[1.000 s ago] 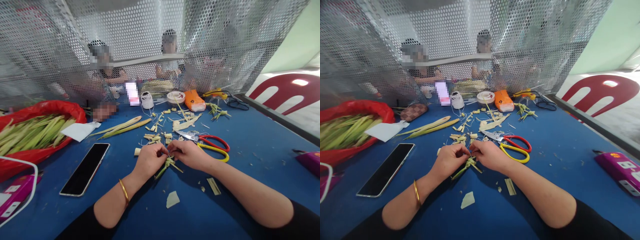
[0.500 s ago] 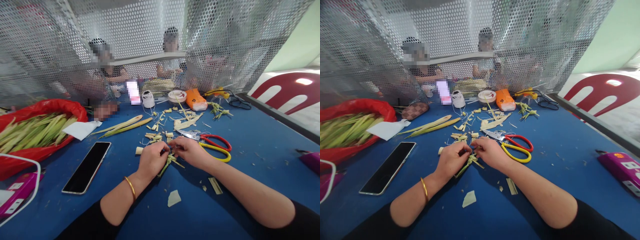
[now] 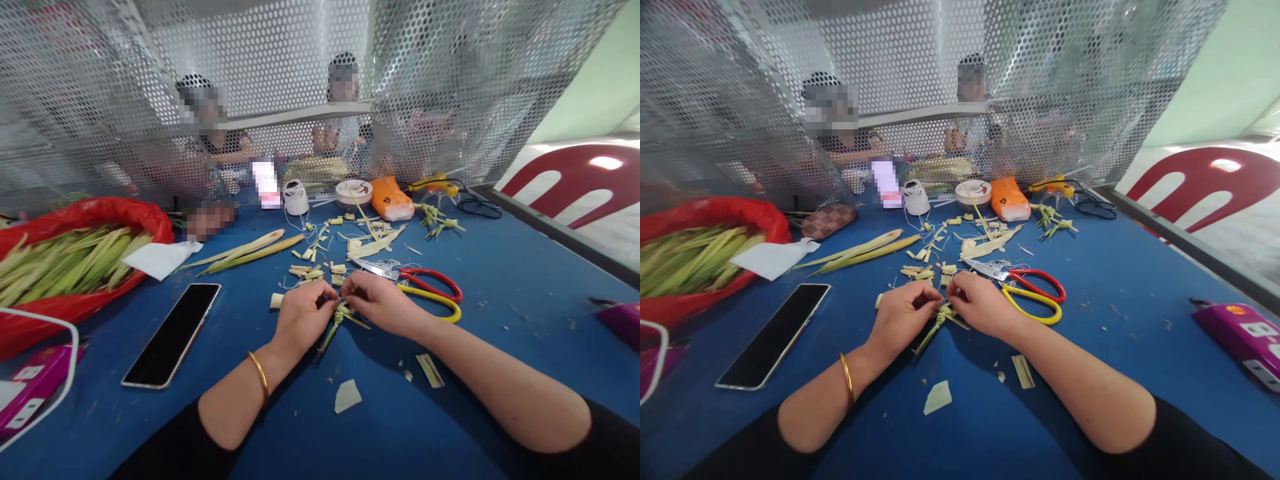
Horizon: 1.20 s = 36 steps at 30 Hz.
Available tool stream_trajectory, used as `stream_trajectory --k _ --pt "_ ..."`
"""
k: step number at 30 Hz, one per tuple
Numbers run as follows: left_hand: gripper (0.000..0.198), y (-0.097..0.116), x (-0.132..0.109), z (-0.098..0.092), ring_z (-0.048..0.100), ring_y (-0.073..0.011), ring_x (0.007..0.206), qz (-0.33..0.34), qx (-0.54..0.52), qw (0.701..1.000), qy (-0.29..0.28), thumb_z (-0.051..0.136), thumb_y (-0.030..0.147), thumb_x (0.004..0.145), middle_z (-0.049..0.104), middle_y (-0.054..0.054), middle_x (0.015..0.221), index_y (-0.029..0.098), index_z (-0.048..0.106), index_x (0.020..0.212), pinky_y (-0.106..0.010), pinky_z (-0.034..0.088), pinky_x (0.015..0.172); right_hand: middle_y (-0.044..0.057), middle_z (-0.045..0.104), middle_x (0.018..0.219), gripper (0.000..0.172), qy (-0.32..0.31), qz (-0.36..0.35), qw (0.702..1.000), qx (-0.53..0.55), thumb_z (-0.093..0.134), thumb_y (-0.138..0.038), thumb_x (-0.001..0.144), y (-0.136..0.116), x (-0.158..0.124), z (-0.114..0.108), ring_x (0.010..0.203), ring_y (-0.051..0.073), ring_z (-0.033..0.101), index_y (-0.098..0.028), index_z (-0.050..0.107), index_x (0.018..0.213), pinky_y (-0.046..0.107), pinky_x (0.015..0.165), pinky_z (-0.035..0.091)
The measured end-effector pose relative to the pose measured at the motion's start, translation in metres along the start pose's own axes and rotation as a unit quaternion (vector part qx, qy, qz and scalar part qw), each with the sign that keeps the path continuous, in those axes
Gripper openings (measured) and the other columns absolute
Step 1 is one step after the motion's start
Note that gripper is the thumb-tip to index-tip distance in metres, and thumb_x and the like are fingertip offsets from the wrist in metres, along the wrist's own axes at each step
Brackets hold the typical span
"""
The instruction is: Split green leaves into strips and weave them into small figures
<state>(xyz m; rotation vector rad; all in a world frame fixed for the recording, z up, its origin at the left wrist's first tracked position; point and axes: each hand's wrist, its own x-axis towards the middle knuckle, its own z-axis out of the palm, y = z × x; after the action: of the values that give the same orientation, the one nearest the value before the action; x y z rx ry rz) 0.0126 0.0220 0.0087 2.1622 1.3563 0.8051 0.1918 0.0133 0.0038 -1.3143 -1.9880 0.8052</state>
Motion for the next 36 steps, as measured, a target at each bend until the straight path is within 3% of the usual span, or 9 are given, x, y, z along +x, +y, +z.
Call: stream_trajectory --k 2,5,8,12,21,31,36 --pt "0.009 0.0001 -0.0004 0.0003 0.059 -0.012 0.064 0.003 -0.002 1.0 0.005 0.063 0.014 0.075 0.068 0.002 0.069 0.021 0.068 0.073 -0.021 0.04 0.06 0.002 0.061 0.081 0.017 0.0 0.0 1.0 -0.003 0.054 -0.008 0.076 -0.0012 0.0003 0.0009 0.071 0.014 0.057 -0.02 0.062 0.085 0.026 0.066 0.042" --pt "0.008 0.0005 -0.0004 0.0003 0.059 -0.0123 0.064 0.001 -0.007 1.0 0.001 0.063 0.016 0.076 0.068 0.002 0.068 0.021 0.068 0.073 -0.021 0.04 0.059 0.003 0.062 0.083 0.018 -0.006 -0.022 1.0 -0.001 0.052 -0.006 0.078 -0.0014 0.0018 0.0015 0.079 0.016 0.058 -0.02 0.063 0.079 0.027 0.071 0.043" --pt "0.007 -0.0004 0.0006 0.0004 0.06 -0.0129 0.064 -0.009 -0.017 1.0 -0.009 0.064 0.017 0.076 0.068 0.002 0.068 0.021 0.068 0.072 -0.022 0.041 0.058 0.002 0.06 0.077 0.019 -0.014 -0.031 0.999 0.008 0.049 -0.004 0.076 0.0009 0.0023 0.0005 0.072 0.014 0.058 -0.02 0.06 0.072 0.026 0.067 0.044" --pt "0.006 -0.0032 0.0026 0.001 0.061 -0.0132 0.065 -0.014 -0.036 0.999 -0.015 0.064 0.018 0.075 0.068 0.002 0.068 0.021 0.068 0.072 -0.021 0.042 0.058 0.001 0.062 0.086 0.022 -0.028 -0.052 0.998 0.019 0.045 -0.002 0.075 0.0031 0.0003 -0.0026 0.065 0.011 0.058 -0.02 0.056 0.072 0.025 0.066 0.045" --pt "0.005 -0.0045 0.0027 0.0004 0.062 -0.0131 0.065 -0.018 -0.033 0.999 -0.003 0.065 0.018 0.076 0.069 0.001 0.068 0.02 0.068 0.073 -0.021 0.042 0.058 -0.002 0.063 0.072 0.018 -0.034 0.02 0.998 0.045 0.046 -0.008 0.079 0.003 0.0003 -0.0031 0.058 0.012 0.064 -0.021 0.058 0.078 0.025 0.061 0.047" --pt "0.005 -0.0063 0.0033 0.0007 0.062 -0.0129 0.064 -0.017 -0.033 0.999 -0.002 0.065 0.019 0.076 0.069 0.002 0.067 0.02 0.068 0.072 -0.021 0.042 0.058 -0.001 0.06 0.068 0.018 -0.053 -0.011 0.998 0.009 0.042 -0.007 0.082 0.0039 -0.0014 -0.0066 0.062 0.013 0.06 -0.022 0.051 0.081 0.026 0.063 0.044" --pt "0.005 -0.0056 0.0031 0.0005 0.061 -0.0128 0.064 -0.015 -0.029 0.999 -0.004 0.065 0.019 0.076 0.069 0.001 0.067 0.02 0.067 0.071 -0.021 0.041 0.057 0.0 0.062 0.067 0.012 -0.057 0.034 0.998 0.022 0.042 -0.016 0.085 0.0007 -0.0002 -0.0062 0.062 0.016 0.06 -0.022 0.052 0.084 0.027 0.06 0.044"
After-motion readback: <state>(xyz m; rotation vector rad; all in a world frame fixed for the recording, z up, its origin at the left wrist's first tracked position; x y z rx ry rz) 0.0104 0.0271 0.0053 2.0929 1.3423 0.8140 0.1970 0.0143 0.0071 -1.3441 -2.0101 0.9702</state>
